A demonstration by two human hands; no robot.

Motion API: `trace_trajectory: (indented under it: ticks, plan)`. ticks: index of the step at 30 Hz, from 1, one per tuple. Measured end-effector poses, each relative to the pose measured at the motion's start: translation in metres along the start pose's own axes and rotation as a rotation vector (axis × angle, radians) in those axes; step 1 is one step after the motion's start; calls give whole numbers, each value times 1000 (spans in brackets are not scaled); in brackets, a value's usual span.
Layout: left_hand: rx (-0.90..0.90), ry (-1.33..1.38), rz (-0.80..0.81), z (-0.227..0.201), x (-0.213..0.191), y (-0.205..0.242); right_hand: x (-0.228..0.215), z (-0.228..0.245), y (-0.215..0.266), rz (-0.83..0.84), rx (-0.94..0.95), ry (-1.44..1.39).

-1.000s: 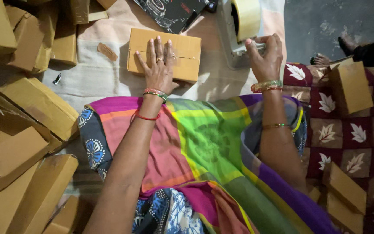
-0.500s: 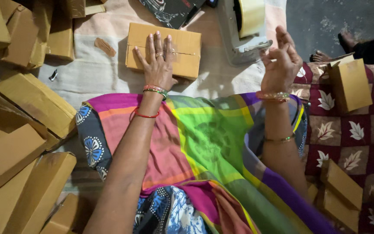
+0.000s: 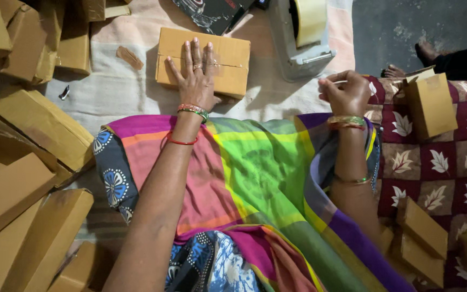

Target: The person opens a smartwatch retail box, places it inside a brown cardboard shipping box, and seals the box with clear packing tape. This process is repeated for multiple smartwatch units.

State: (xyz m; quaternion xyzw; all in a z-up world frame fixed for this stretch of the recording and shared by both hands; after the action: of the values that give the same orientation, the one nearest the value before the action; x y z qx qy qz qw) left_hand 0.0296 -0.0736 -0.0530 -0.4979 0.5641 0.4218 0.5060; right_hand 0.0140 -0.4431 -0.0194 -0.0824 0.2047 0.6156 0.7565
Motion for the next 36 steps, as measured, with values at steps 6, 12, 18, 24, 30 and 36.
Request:
trace_trajectory:
  ticks: [6, 12, 18, 24, 30, 36]
  plan:
    - [15, 243, 80, 12, -3, -1, -20, 1, -7, -308, -301, 989]
    - [37, 592, 105, 40, 6, -20, -12, 53, 27, 17, -253, 225]
    - [110, 659, -39, 51, 8, -22, 118, 136, 35, 504, -409, -66]
    - [131, 1118, 45, 86, 28, -25, 214, 156, 16, 497, -432, 339]
    - [88, 1078, 45, 100, 47, -29, 243, 137, -2, 214, -506, 566]
    - [46, 773, -202, 95, 28, -28, 256, 112, -12, 168, -437, 735]
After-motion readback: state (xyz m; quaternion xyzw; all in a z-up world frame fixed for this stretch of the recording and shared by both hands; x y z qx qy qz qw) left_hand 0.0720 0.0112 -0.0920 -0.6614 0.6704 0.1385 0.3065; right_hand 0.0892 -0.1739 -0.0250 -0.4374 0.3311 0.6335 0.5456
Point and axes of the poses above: each hand's wrist, its own y-axis away from the middle knuckle, its own x-axis out of the palm, z = x × y, the point moved 5 cm from there along -y, towards the middle knuckle, and after that the axes turned 5 degrees about z, right-handed, at the moved point
